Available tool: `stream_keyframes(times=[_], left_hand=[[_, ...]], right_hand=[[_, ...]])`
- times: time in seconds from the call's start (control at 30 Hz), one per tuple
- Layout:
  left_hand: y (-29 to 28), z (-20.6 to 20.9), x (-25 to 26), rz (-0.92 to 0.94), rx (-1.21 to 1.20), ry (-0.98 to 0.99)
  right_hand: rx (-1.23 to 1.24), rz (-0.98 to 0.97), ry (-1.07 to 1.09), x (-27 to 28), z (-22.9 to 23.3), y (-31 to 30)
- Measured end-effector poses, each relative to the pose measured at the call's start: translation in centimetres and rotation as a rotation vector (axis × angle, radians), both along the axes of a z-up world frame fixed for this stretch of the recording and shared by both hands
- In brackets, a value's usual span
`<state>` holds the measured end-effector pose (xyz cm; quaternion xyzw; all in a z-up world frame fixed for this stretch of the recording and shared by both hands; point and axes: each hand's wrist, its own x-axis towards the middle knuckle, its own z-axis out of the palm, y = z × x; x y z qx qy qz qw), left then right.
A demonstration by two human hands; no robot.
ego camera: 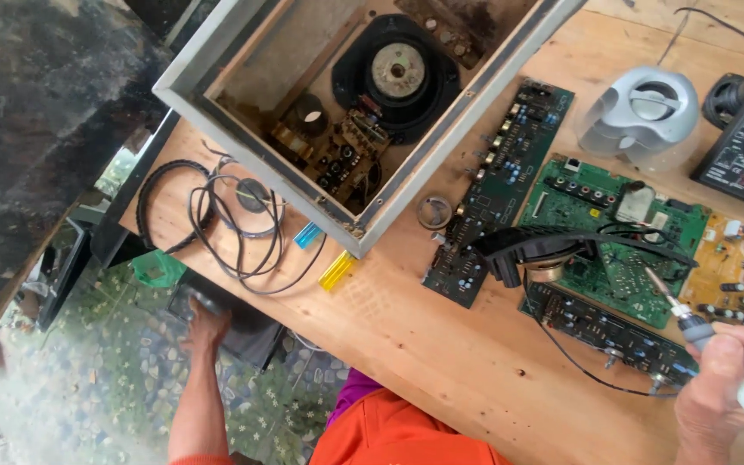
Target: Soldering components and wires on circuit boards and inspecting a speaker.
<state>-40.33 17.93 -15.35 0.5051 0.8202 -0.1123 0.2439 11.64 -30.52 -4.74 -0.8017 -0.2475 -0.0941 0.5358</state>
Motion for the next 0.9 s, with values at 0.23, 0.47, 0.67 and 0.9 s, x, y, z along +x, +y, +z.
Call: stream_keyframes(times=[0.23, 0.47, 0.67, 0.9], left_hand=[[3.6, 0.7, -4.7, -0.042, -0.134, 0.121], [6.6, -0.3, -8.1, 0.094, -0.211, 0.172], [10.0, -4.2, -9.9, 0.172, -0.338, 0.328], [6.4, -1.0, -5.4, 0.06, 0.186, 0.278]], right_hand=[[-0.019, -0.045, 0.072, -1.1, 0.4, 0.2], [0.044, -0.077, -0.08, -1.3, 3.4, 2.5], [-0.146, -0.128, -0.222, -1.1, 4.1, 2.2], [-0.037, -0.07, -0.188, -1.0, 4.4, 3.0]])
